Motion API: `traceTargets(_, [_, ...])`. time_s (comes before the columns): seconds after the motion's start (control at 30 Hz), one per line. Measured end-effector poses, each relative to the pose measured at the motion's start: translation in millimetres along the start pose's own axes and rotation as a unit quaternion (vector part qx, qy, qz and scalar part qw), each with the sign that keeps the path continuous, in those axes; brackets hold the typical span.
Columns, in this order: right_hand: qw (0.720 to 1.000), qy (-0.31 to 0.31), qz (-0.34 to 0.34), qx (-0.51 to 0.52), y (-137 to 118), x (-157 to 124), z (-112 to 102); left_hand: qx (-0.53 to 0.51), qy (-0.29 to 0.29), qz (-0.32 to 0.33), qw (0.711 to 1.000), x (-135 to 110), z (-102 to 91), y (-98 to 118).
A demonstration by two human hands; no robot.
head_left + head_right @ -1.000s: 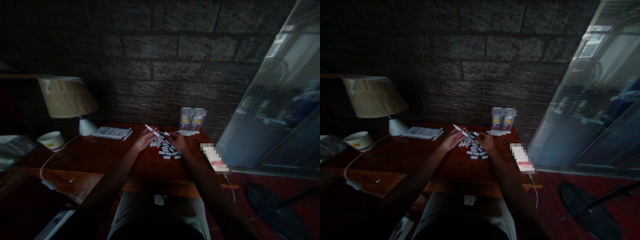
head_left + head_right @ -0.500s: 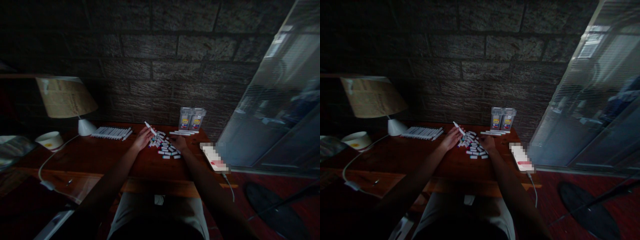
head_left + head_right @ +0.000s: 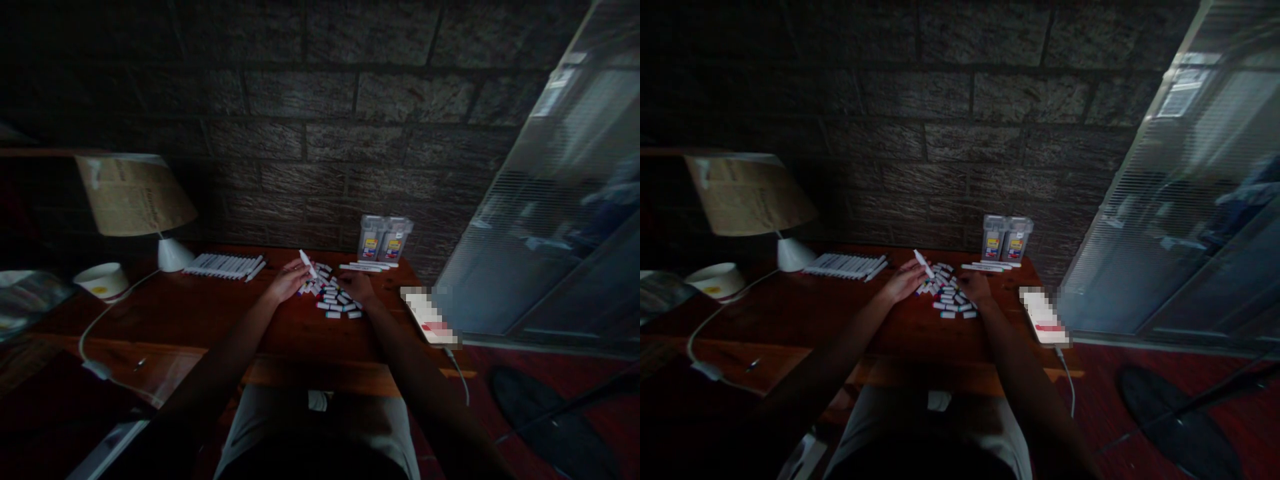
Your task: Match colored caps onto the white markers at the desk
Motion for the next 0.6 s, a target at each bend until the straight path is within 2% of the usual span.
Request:
traceTargets(0.3, [1.0, 0.0, 0.023, -0.008, 0.7, -0.4, 0.7, -0.005, 0.006, -0.012, 1.0, -2.3, 3.0, 1.5])
traceTargets(0.5, [0.993, 0.077, 0.026, 0.083, 2.2, 3.3, -7.7, -0.002, 0.002, -0.017, 1.0, -2.9, 3.2, 2.6])
traceTargets(0.6, [0.986, 0.112, -0.015, 0.121, -10.6, 4.7, -16.6, 0.001, 0.005, -0.023, 1.0, -2.0, 1.8, 1.6])
Point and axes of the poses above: each hand's wrist, its own x-axis towards the middle knuckle, its own z-axis out of the palm, y = z × x, the point moved 9 cm from there along x, towards the middle knuckle, and after that the axes turned 13 degrees about -z, right-handed, at the moved point
